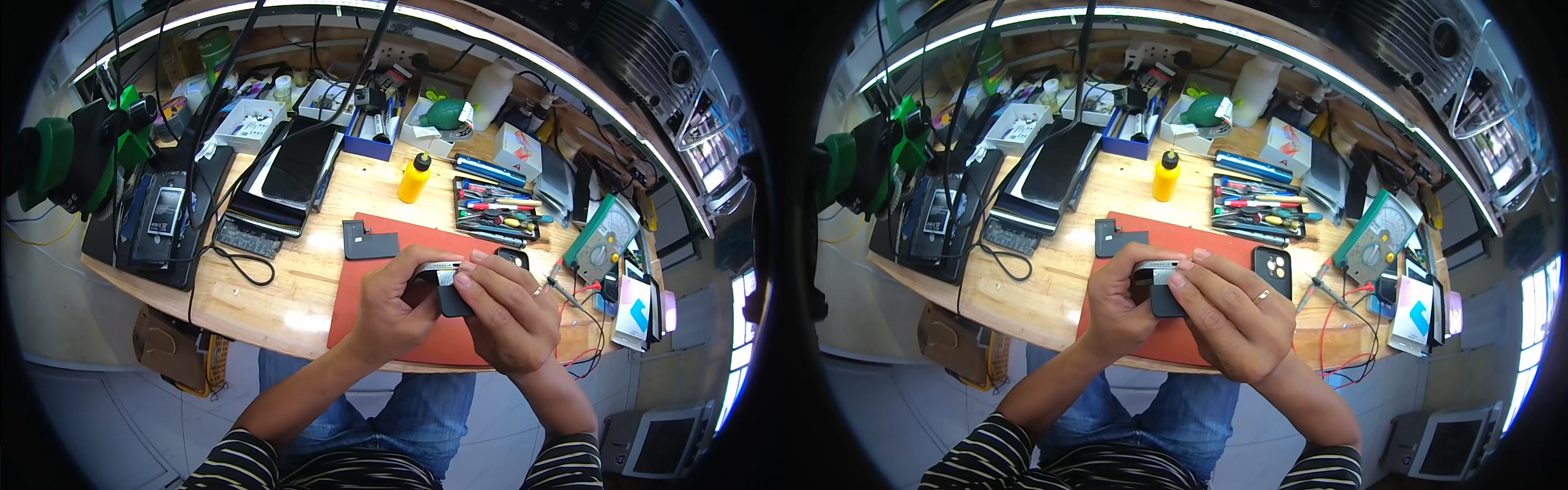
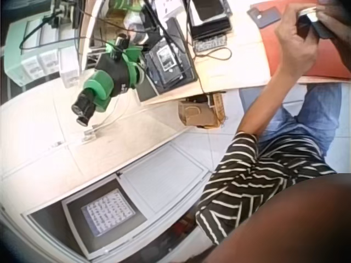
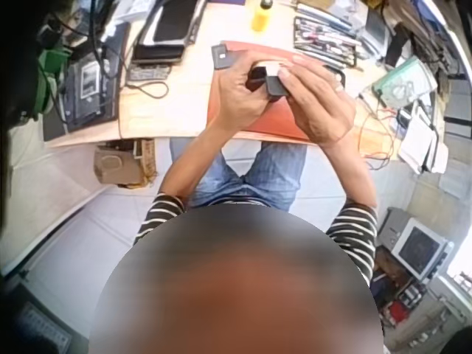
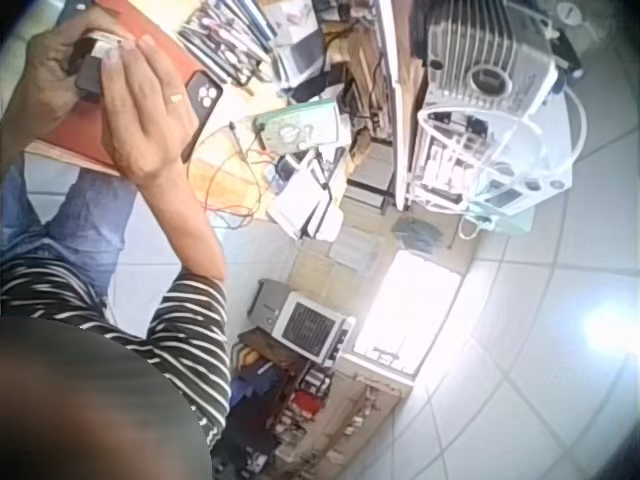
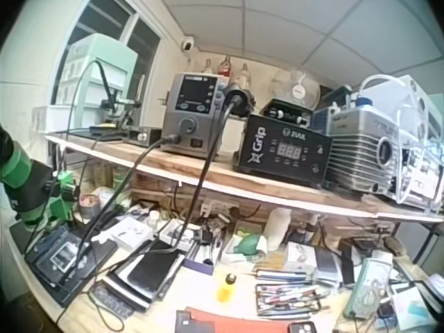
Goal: The person disassembles a smartphone by removing the back cover, unscrewing internal components, and detaching the screen assembly. They then apply liquid adhesive to the frame and reposition the battery within the chassis.
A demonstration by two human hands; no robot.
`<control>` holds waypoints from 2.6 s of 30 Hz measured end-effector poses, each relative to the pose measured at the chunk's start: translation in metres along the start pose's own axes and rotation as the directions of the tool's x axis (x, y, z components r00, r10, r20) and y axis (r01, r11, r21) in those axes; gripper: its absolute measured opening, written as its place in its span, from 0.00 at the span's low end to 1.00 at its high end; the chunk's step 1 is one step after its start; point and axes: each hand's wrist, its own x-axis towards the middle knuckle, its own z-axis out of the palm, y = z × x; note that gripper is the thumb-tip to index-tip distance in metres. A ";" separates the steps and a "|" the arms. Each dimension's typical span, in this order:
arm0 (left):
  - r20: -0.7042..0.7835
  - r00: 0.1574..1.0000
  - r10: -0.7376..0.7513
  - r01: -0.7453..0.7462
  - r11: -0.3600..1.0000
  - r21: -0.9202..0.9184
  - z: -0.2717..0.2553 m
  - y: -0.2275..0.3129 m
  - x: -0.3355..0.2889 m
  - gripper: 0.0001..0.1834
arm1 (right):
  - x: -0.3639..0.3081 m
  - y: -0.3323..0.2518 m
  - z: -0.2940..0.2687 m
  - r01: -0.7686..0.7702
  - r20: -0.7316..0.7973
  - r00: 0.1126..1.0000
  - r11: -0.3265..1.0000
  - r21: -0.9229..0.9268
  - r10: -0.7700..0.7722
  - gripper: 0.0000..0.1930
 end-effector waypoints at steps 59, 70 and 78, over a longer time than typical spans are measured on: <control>0.073 0.995 0.066 -0.068 0.997 0.027 0.000 0.000 -0.003 0.13 | 0.009 -0.010 -0.021 -0.049 0.126 0.991 0.999 0.002 0.048 0.20; 0.064 0.995 0.073 -0.074 0.997 0.023 0.000 0.000 -0.003 0.12 | 0.011 -0.010 -0.022 -0.052 0.139 0.989 0.998 0.020 0.049 0.20; -0.034 0.987 -0.160 0.158 0.985 -0.063 -0.014 0.012 0.002 0.13 | 0.016 0.007 -0.025 -0.191 0.146 0.976 0.953 0.235 0.160 0.25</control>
